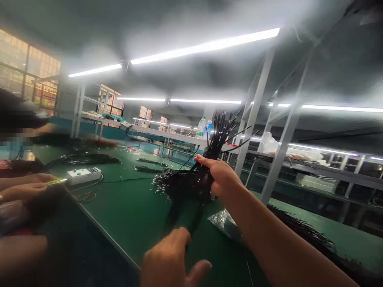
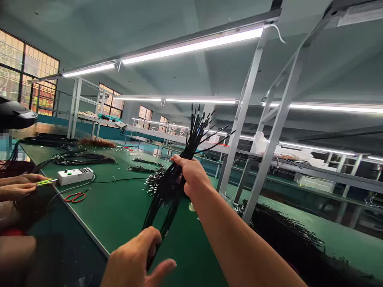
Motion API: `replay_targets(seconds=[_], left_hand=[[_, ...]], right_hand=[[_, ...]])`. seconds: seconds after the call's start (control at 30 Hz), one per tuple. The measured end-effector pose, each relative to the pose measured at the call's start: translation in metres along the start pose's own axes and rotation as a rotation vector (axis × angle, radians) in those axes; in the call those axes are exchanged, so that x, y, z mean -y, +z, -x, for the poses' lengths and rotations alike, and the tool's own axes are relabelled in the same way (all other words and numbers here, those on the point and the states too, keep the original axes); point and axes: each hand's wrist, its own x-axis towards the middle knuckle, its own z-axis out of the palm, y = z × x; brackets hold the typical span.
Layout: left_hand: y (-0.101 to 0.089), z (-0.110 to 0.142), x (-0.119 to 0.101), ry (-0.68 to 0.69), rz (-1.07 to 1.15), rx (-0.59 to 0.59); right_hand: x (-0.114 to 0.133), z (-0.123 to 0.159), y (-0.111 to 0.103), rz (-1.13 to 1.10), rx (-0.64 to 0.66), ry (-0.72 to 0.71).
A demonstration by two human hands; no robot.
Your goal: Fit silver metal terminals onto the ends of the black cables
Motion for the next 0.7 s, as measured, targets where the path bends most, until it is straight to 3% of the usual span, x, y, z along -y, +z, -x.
replay_targets(seconds=[0.07,0.13,0.23,0.33,0.4,0.47,0.53,0.6,0.7], left_hand=[[0.012,0.000,0.001,-0.047,-0.044,0.095],[0.014,-0.007,0.008,-0.129,-0.010,0.105],[0.012,-0.015,0.018,-0.188,0.037,-0.096],[0.014,-0.005,0.018,-0.041,0.131,-0.344],[0.014,0.007,0.018,0.062,0.220,-0.407],[0.008,0.015,0.023,0.054,0.257,-0.425],[-0.003,0.014,0.034,-0.090,0.320,-0.332],[-0.016,0.005,0.050,-0.246,0.445,-0.115],[-0.022,-0.014,0.071,-0.221,0.587,0.163]], right_hand=[[0.002,0.002,0.000,-0.013,-0.006,0.013],[0.002,0.004,-0.002,-0.023,0.005,0.027],[0.001,0.006,-0.006,-0.044,0.010,0.033],[0.004,0.005,-0.008,-0.056,-0.012,0.019],[0.007,0.004,-0.008,-0.048,-0.023,0.012],[0.011,0.005,-0.008,-0.029,-0.021,0.004],[0.016,0.005,-0.009,0.000,0.000,0.000],[0.022,0.005,-0.011,0.040,0.051,-0.001],[0.033,0.005,-0.015,0.123,0.182,-0.020]])
